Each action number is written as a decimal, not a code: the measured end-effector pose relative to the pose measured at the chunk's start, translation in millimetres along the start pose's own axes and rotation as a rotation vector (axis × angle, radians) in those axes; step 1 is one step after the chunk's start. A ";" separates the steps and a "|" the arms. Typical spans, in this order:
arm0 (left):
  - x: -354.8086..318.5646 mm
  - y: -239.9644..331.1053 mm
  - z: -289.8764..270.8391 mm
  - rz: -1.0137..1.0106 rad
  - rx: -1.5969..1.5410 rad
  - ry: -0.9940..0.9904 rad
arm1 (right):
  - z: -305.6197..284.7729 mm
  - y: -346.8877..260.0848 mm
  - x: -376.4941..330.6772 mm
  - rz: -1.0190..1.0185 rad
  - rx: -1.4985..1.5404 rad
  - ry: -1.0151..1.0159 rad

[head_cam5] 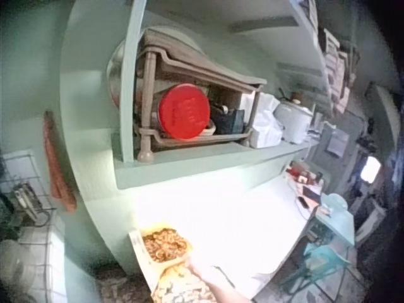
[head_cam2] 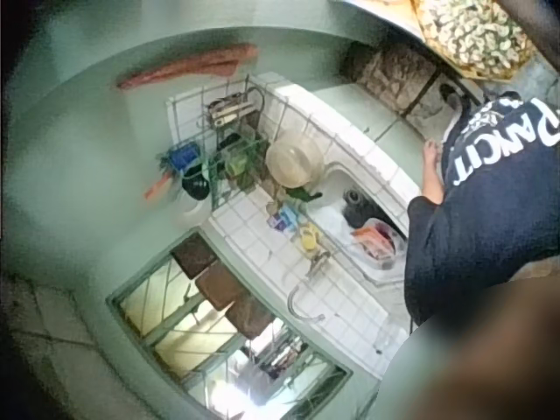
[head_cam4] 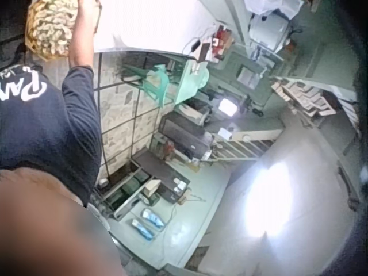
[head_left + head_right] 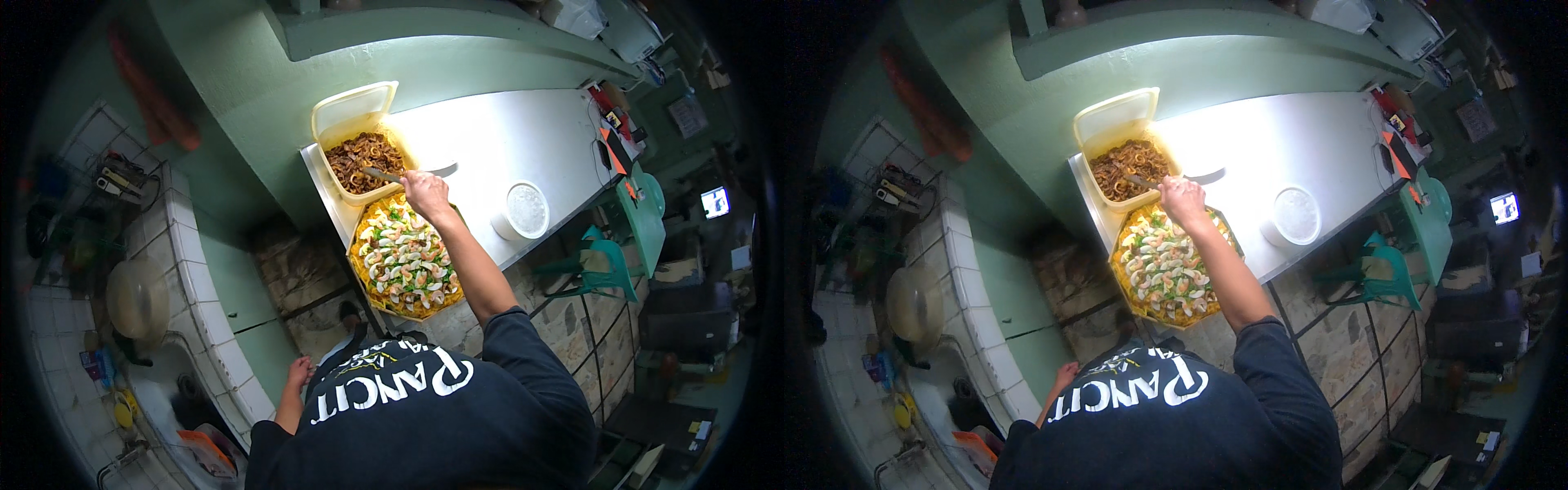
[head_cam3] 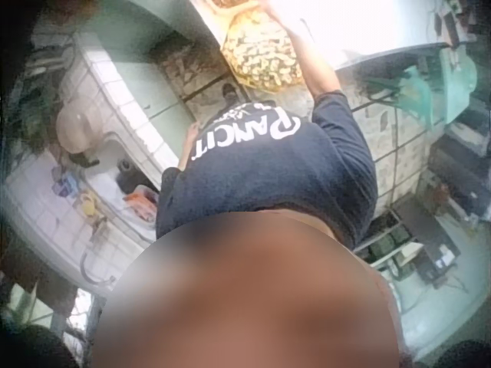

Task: The person places a tray of food on a counter and uses tongs to add toppings from two separate containers. They first add a pinkish ingredient, then a brown ingredient, distributing them over the existing food items.

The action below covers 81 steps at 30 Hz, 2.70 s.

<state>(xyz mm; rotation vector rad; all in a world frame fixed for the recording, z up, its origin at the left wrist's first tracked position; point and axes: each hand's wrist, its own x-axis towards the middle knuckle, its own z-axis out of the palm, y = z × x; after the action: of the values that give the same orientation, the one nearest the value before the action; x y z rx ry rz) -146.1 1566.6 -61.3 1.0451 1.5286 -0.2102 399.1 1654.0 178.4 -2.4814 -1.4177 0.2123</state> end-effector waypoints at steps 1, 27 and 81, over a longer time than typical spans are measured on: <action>-0.4 -4.0 1.3 0.015 -0.025 0.005 | -4.4 2.2 -2.7 0.015 0.024 0.007; 10.3 -5.6 6.0 0.041 0.043 0.004 | -54.9 93.4 -132.9 0.035 0.133 0.164; 13.0 -18.0 12.9 -0.012 -0.051 0.031 | -2.7 -9.2 2.0 -0.195 -0.087 0.008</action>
<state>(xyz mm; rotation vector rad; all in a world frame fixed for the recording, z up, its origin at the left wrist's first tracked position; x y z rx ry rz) -148.2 1554.0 -83.7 1.0033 1.5610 -0.1634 393.3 1659.7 183.8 -2.3864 -1.6861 0.1026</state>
